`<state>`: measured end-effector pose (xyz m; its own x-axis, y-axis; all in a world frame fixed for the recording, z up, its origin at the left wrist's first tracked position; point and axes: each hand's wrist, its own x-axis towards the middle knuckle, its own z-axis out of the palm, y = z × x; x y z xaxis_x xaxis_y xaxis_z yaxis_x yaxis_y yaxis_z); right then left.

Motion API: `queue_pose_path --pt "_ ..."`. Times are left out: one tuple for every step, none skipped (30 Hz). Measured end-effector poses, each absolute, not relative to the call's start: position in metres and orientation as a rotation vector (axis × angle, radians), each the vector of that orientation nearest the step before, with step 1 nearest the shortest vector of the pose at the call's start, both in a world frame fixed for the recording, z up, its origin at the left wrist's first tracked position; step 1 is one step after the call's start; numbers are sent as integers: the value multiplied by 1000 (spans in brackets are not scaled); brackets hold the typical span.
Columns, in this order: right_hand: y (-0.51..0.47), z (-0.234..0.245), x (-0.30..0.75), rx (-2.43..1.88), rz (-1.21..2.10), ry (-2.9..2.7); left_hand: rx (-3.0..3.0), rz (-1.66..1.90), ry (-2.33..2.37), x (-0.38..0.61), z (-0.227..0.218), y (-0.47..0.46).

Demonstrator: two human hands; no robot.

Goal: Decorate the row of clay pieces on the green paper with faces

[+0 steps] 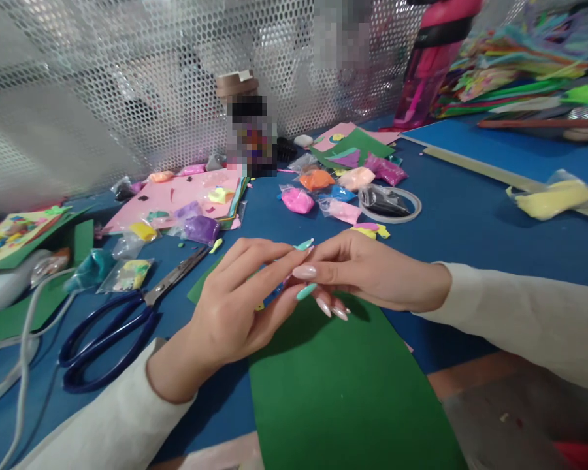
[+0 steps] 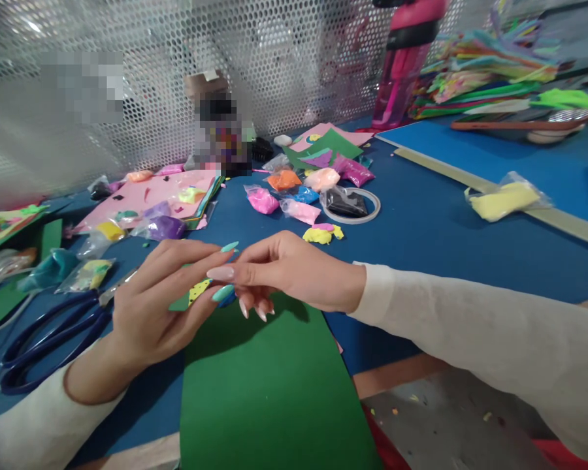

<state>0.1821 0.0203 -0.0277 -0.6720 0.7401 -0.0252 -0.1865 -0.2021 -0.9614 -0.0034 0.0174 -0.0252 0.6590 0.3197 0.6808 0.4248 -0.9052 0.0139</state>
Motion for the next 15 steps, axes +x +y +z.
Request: queue_pose_path --pt "21 -27 182 -669 1934 -1455 -2700 -1084 -628 -4 -25 18" --pt "21 -27 183 -674 1943 -1470 -2668 -1099 -631 -4 -25 19" --pt "20 -26 183 -676 1956 -1487 -2638 -1114 -625 -5 -24 20" --pt "20 -25 184 -680 1969 -1506 -2604 -1128 -608 -5 -23 20" --pt "20 -25 184 -682 1982 -1529 -2572 -1130 -582 -5 -22 19" --pt "19 -25 184 -683 1996 -1552 -2544 -1122 -552 -5 -20 18" --pt "19 -25 184 -680 2011 -1574 -2518 -1113 -515 -5 -19 16" --pt "19 -25 183 -677 2023 -1593 -2498 -1100 -469 -5 -17 15" --pt "19 -26 183 -674 2036 -1607 -2488 -1081 -426 -4 -16 13" --pt "18 -28 182 -677 2042 -1617 -2482 -1072 -393 -3 -15 11" --pt "18 -29 181 -681 2045 -1625 -2486 -1063 -376 -3 -14 9" --pt "17 -31 180 -687 2042 -1628 -2490 -1056 -377 -2 -13 8" --pt "16 -32 179 -695 2037 -1625 -2493 -1038 -376 -2 -12 5" --pt "15 -33 178 -697 2033 -1618 -2486 -1023 -362 -2 -11 3" --pt "13 -33 177 -700 2032 -1608 -2493 -1021 -389 -3 -10 -1"
